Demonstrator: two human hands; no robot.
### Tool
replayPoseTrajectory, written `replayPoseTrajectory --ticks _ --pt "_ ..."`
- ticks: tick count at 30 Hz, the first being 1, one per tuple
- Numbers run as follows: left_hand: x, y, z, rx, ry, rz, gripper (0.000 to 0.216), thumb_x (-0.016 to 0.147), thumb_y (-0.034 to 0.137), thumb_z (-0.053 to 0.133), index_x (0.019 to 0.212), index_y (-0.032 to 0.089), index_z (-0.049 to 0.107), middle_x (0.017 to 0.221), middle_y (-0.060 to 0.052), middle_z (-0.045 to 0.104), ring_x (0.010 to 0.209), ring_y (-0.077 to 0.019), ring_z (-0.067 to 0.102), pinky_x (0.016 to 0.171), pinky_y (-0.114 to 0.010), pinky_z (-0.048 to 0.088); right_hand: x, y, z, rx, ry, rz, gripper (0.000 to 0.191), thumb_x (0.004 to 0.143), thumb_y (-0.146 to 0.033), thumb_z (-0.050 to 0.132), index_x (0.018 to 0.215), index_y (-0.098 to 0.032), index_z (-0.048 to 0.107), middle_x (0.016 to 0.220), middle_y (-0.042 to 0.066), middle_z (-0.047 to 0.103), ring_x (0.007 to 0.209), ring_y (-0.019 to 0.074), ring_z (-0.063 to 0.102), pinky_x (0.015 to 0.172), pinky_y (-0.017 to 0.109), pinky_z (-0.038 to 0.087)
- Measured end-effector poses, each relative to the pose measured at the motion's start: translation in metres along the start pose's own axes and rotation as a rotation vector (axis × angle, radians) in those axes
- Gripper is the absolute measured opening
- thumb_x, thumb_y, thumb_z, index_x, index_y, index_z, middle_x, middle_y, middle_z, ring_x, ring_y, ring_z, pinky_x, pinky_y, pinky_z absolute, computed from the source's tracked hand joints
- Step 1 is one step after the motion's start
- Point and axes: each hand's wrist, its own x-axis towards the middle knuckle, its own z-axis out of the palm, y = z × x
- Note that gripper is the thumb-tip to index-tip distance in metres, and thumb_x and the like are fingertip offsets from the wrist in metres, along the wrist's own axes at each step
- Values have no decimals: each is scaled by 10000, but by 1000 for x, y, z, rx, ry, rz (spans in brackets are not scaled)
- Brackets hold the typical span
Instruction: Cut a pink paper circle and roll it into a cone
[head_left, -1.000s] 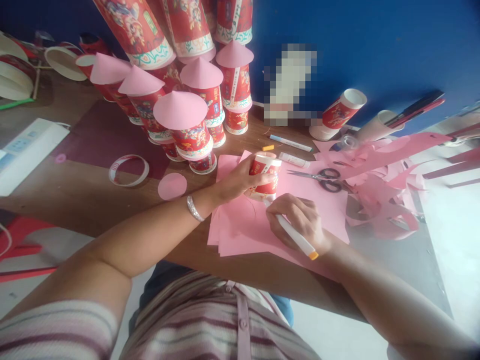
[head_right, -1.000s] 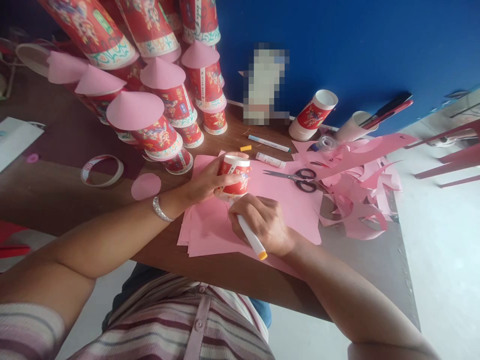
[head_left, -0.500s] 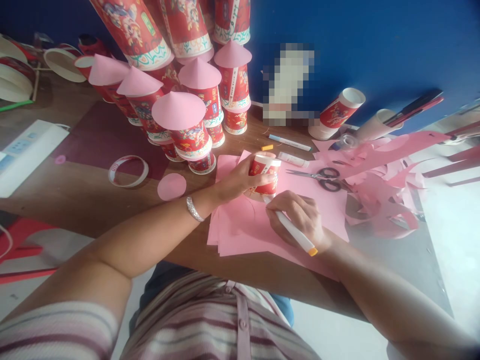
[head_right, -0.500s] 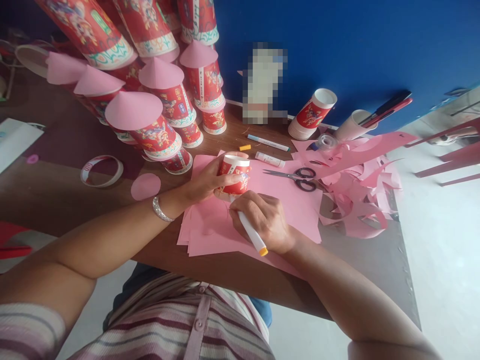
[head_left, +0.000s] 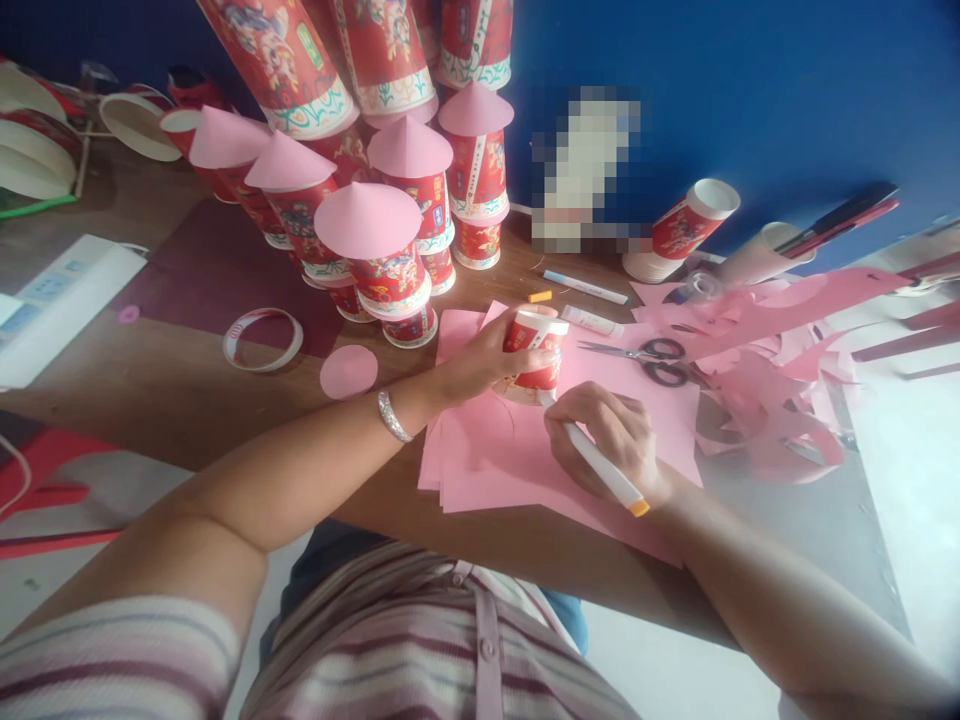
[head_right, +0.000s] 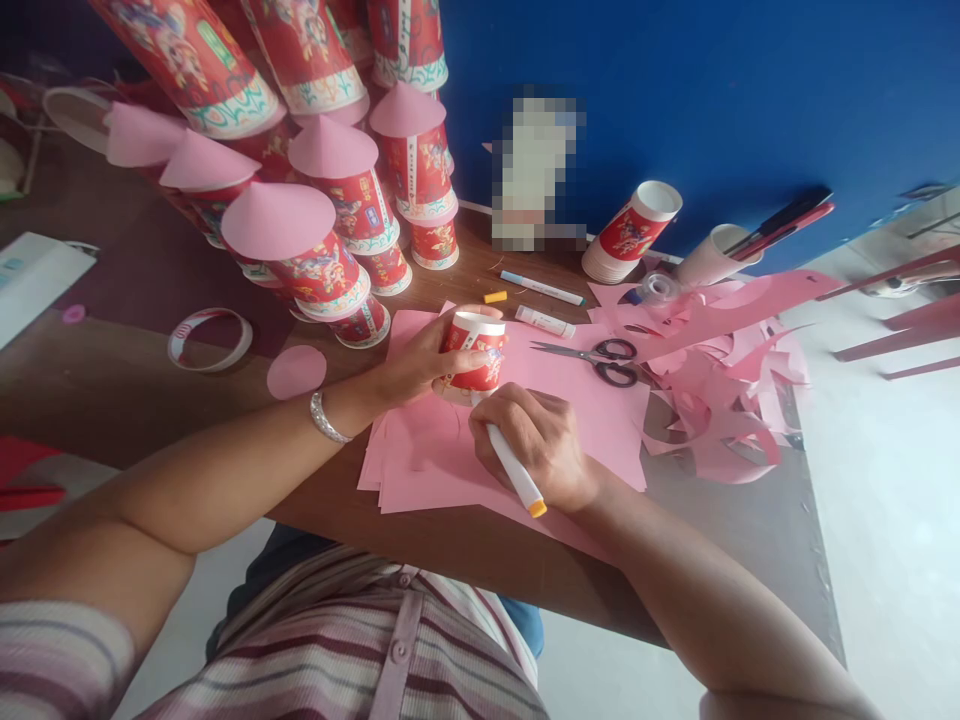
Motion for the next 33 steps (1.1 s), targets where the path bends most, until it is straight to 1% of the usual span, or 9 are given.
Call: replayPoseTrajectory --ticks 7,15,20,23,27,33 --pt "0 -2 -1 8 -6 10 674 782 432 878 1354 201 607 1248 -98 673 1118 -240 648 950 -380 537 0 0 -1 -2 -11 -10 200 945 -37 588 978 -228 538 755 -25 627 573 112 576 521 229 463" --pt "0 -2 -1 -23 2 -1 708 773 414 896 1369 189 585 1204 -82 673 1066 -210 647 921 -354 545 1 0 -1 5 -9 -9 200 931 -31 592 961 -225 554 750 -31 628 570 111 581 518 228 474" --pt "0 -3 -1 -8 -7 9 639 800 413 870 1341 210 596 1193 -80 684 1064 -220 659 924 -372 545 3 0 -1 3 -7 -15 202 939 -27 584 960 -226 557 746 -30 631 565 108 573 516 227 481" --pt "-1 -2 -1 4 -4 10 634 806 403 854 1348 206 591 1191 -83 689 1063 -223 663 928 -381 544 4 0 -1 3 -1 -24 212 935 -13 586 951 -222 556 744 -26 636 562 106 582 518 228 485" --pt "-1 1 0 16 -12 3 635 810 398 840 1356 204 579 1211 -92 694 1056 -222 667 902 -366 542 4 1 1 1 0 -26 201 954 -27 588 956 -226 558 752 -27 643 553 107 588 502 235 477" --pt "1 -1 0 19 -23 36 648 799 419 859 1335 184 581 1143 -90 707 1015 -217 672 867 -347 537 3 3 2 6 13 -22 191 948 -39 599 976 -226 576 764 -29 658 577 109 604 529 228 492"
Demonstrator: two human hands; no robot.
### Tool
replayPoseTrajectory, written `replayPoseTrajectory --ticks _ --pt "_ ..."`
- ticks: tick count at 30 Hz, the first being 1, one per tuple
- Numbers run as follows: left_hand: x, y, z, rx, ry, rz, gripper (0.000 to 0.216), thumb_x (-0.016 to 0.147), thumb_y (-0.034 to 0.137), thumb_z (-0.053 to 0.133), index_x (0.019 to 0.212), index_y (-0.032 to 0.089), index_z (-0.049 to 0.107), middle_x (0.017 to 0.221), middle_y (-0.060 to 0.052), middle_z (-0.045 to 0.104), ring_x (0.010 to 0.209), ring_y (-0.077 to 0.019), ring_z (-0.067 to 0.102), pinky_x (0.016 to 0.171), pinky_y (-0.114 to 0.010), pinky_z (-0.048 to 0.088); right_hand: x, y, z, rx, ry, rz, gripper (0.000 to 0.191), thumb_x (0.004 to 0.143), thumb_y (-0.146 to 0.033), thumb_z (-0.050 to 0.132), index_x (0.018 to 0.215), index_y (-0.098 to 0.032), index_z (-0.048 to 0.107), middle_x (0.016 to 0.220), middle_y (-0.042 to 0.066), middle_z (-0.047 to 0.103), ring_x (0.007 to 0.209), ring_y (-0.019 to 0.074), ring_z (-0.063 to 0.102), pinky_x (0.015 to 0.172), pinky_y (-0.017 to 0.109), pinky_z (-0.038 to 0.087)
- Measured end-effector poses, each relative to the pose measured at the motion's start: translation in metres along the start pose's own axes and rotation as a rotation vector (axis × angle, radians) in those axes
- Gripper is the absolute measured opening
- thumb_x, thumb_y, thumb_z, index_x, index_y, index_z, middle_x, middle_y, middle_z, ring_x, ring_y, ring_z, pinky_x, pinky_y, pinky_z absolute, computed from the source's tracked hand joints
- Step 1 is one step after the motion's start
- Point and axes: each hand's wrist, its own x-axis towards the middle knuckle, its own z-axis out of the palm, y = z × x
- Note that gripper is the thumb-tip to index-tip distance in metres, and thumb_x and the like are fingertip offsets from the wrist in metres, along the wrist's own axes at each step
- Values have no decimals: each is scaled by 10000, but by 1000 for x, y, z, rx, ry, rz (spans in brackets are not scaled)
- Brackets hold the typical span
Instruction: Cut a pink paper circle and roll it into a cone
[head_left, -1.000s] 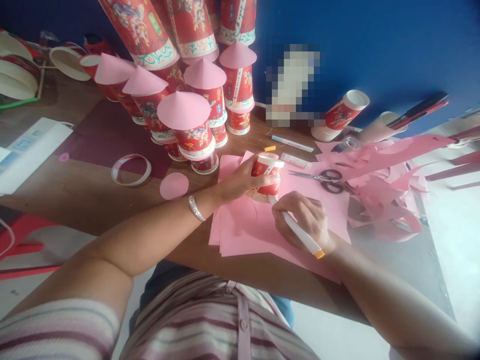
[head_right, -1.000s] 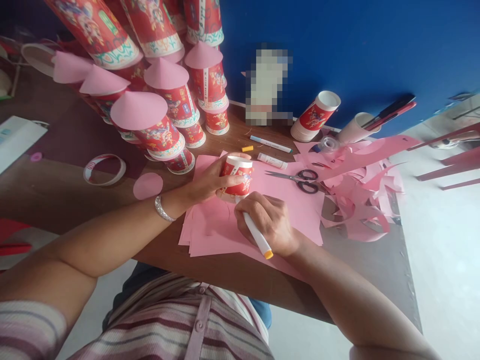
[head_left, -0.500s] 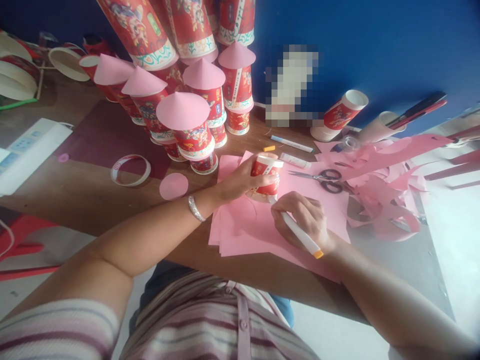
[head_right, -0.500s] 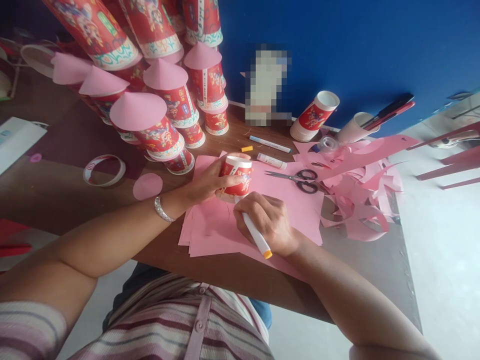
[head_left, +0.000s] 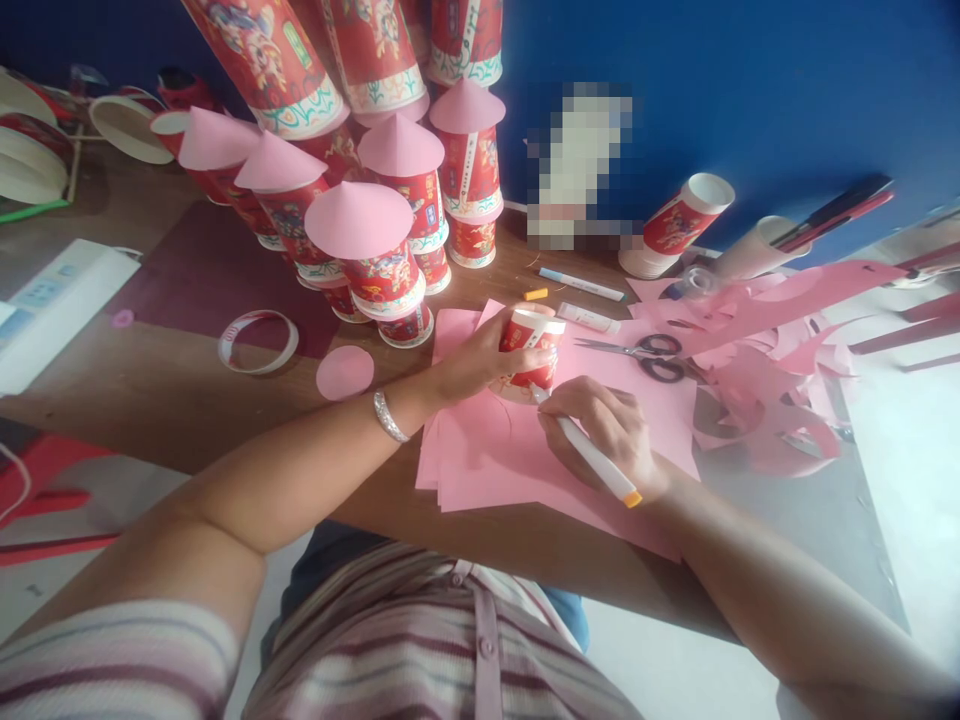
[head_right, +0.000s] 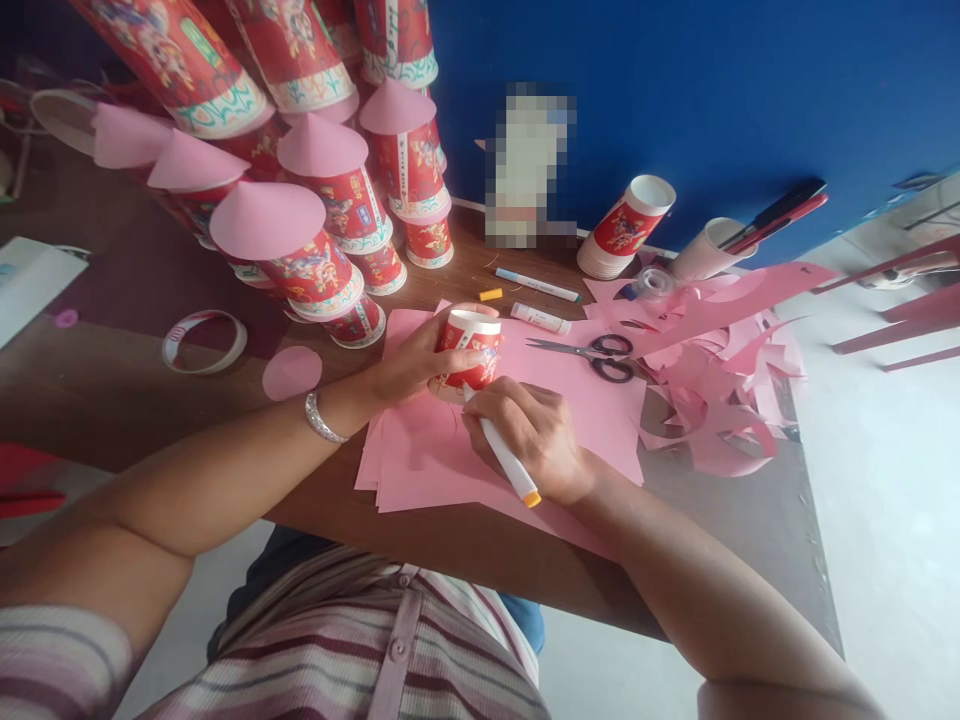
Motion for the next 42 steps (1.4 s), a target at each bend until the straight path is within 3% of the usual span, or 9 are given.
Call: replayPoseTrajectory --ticks 32,42 --pt "0 -3 -2 -19 -7 8 607 816 434 851 1324 209 607 1177 -91 704 1023 -229 700 912 -390 551 -1 -3 -5 -60 -28 27 218 896 -21 571 924 -236 548 718 -43 595 553 111 547 504 234 446" --pt "0 -3 -2 -49 8 -4 595 792 400 883 1294 212 626 1187 -81 678 1045 -216 671 887 -345 555 -3 -3 -4 -28 -26 17 198 923 -33 561 954 -228 542 741 -32 614 548 108 554 496 242 455"
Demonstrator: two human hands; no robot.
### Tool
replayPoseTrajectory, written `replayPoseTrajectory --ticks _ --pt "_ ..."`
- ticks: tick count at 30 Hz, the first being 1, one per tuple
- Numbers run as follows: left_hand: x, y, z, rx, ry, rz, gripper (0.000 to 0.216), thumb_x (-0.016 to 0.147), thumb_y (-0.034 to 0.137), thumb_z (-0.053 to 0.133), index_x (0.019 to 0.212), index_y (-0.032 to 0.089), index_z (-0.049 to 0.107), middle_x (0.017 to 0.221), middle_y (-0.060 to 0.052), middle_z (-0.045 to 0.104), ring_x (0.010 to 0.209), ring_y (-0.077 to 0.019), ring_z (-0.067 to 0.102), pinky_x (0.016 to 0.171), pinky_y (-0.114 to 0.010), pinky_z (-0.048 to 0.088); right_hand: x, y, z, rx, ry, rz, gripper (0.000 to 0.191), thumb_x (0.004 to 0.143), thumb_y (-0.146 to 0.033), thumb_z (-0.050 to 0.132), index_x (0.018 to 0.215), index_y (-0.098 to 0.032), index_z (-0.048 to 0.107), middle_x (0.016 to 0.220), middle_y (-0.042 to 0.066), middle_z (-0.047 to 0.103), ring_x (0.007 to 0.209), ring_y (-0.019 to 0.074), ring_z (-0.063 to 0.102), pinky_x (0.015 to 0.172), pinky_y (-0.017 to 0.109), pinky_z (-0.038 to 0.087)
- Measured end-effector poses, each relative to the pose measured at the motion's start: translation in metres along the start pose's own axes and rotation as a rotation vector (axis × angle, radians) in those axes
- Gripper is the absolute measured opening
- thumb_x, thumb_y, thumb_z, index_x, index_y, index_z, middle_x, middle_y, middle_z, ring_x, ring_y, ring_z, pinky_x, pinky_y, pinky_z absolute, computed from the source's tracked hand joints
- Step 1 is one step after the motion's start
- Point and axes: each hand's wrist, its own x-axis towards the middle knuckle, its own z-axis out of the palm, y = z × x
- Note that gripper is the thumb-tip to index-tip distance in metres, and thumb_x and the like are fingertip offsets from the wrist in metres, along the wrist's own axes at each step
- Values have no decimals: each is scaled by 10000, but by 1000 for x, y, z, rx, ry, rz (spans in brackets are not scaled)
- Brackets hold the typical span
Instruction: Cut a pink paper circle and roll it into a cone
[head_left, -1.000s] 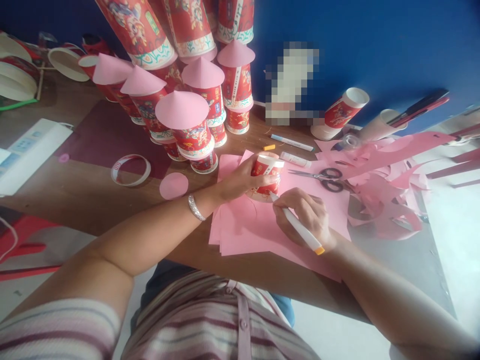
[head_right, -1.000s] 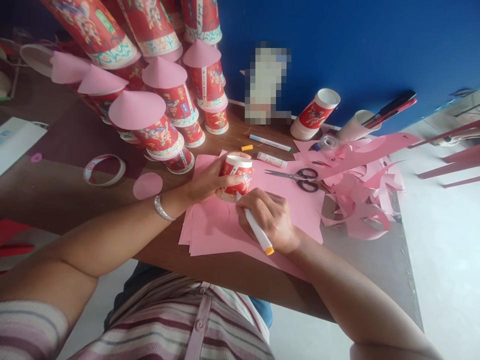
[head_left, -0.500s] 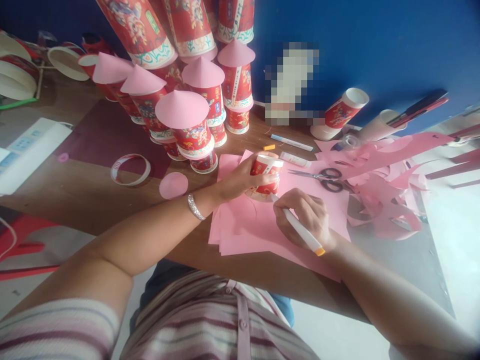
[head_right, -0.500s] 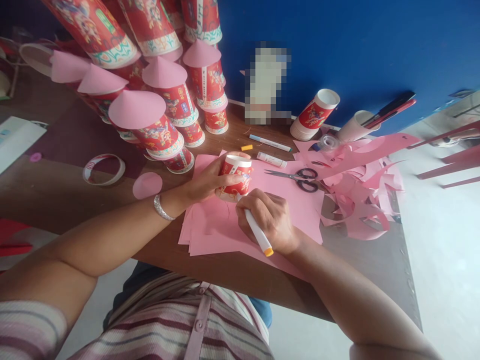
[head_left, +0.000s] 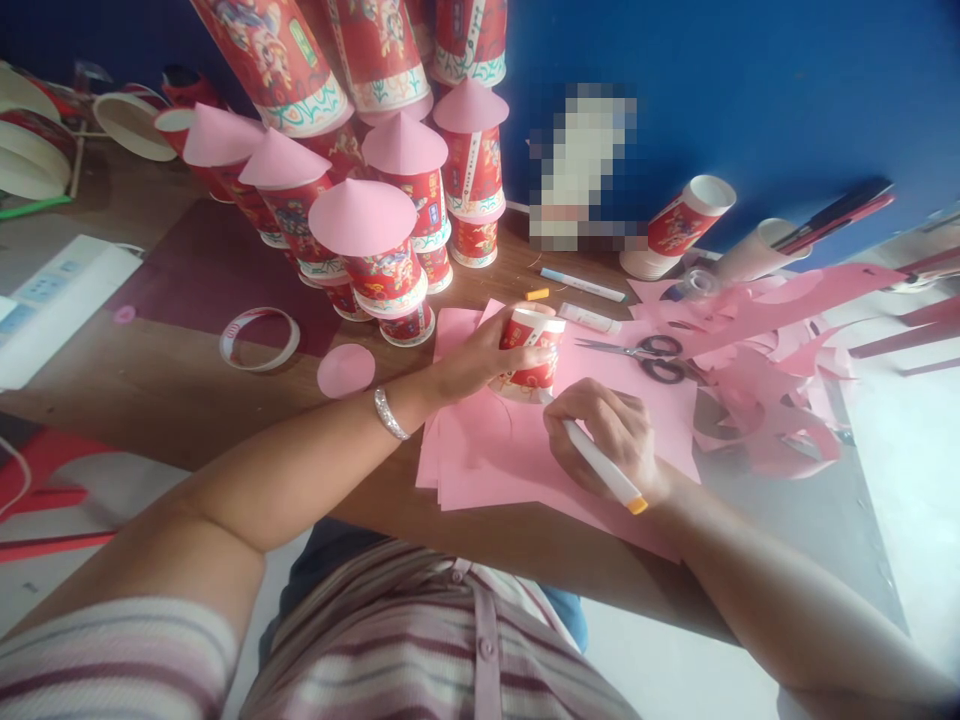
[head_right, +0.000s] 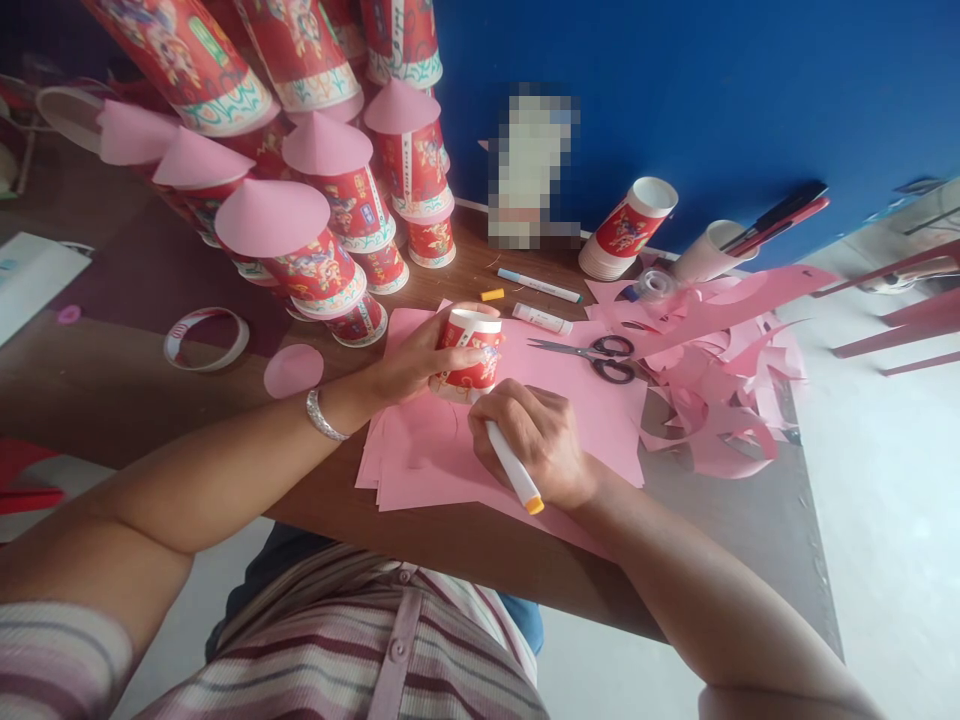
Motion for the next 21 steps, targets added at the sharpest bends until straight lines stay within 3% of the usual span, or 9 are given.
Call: replayPoseTrajectory --ticks 21 --pt "0 -2 -2 -19 -13 -5 550 812 383 861 1285 224 629 1177 -64 658 1056 -213 655 886 -334 546 2 0 -3 -39 2 16 225 919 -22 531 902 -244 498 702 -51 544 543 108 473 489 237 399"
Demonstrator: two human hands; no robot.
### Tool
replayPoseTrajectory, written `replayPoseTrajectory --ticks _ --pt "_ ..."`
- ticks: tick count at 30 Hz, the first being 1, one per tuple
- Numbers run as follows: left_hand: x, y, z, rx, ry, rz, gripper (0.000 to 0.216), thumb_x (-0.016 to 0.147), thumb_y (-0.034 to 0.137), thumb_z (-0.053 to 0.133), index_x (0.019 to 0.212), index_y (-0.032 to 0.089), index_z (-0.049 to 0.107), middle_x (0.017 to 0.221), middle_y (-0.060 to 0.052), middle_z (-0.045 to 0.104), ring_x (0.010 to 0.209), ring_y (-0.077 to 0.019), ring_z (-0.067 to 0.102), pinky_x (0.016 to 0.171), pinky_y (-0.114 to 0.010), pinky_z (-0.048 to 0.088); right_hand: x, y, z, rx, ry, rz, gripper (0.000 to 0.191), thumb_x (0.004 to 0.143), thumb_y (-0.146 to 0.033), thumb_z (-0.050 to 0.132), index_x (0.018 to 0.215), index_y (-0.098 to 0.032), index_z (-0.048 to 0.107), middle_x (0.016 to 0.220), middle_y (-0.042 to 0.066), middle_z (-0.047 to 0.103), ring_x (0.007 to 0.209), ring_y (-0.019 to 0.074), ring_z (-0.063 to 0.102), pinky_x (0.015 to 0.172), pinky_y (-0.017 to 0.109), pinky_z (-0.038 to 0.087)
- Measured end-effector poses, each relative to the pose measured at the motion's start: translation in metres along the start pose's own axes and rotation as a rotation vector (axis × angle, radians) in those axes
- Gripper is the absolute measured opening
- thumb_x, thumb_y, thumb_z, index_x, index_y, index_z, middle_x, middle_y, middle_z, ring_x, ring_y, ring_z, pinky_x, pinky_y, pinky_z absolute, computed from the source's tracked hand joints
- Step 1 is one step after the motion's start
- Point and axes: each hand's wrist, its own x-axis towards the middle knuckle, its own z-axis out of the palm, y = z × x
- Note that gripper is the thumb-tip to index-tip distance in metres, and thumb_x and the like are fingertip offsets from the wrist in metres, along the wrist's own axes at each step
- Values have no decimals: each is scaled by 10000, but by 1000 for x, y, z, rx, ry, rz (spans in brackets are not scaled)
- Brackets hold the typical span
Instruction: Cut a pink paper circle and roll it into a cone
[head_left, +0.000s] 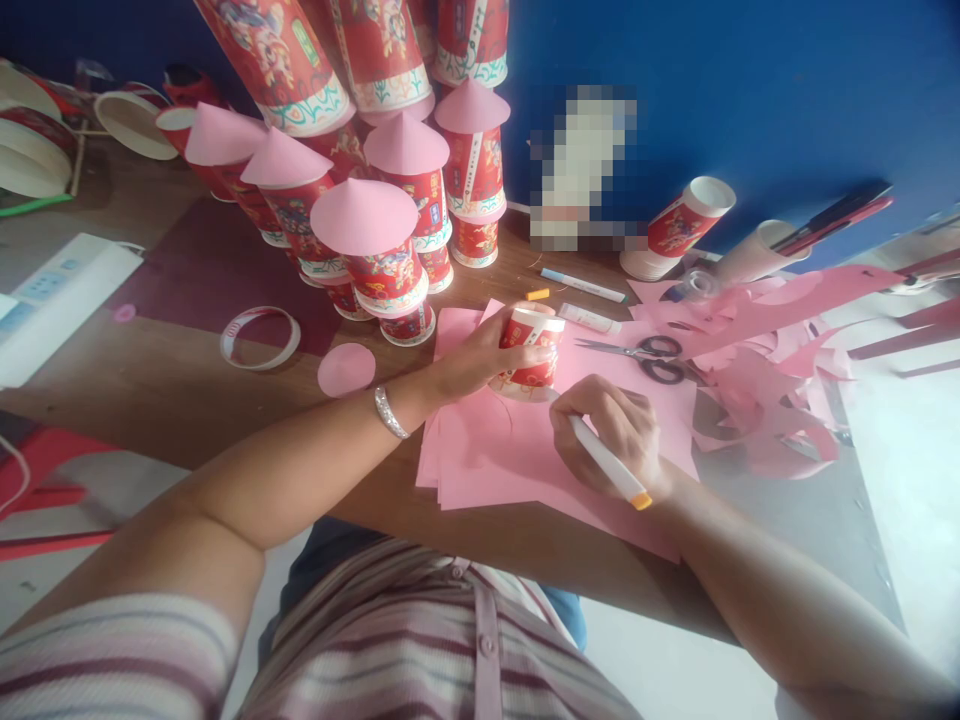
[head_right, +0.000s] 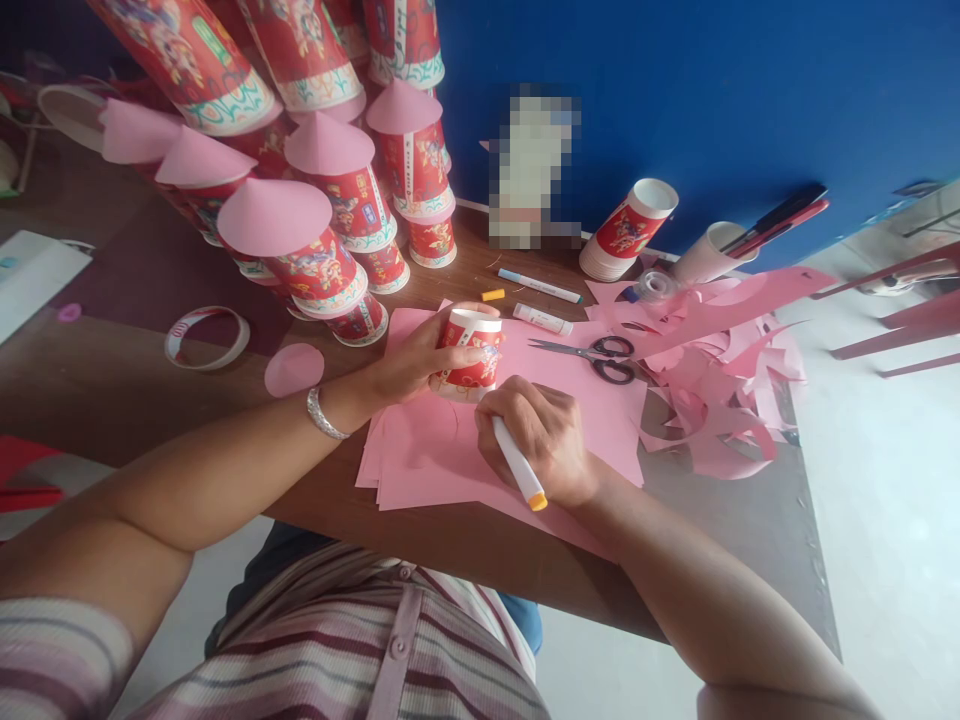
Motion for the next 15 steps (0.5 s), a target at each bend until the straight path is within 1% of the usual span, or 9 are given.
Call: replayPoseTrajectory --ticks 7,15 --pt "0 1 1 -27 -1 3 570 794 386 877 1277 215 627 1162 -69 659 1024 -207 654 863 -330 550 -1 -1 0 28 -10 7 227 922 -24 538 910 -245 487 705 -53 539 543 106 467 491 240 396" --pt "0 0 0 -21 -8 1 572 809 380 868 1299 221 620 1210 -81 672 1079 -229 653 900 -362 550 -2 -3 1 21 -12 3 220 927 -33 538 896 -246 489 687 -54 545 528 103 464 477 248 378"
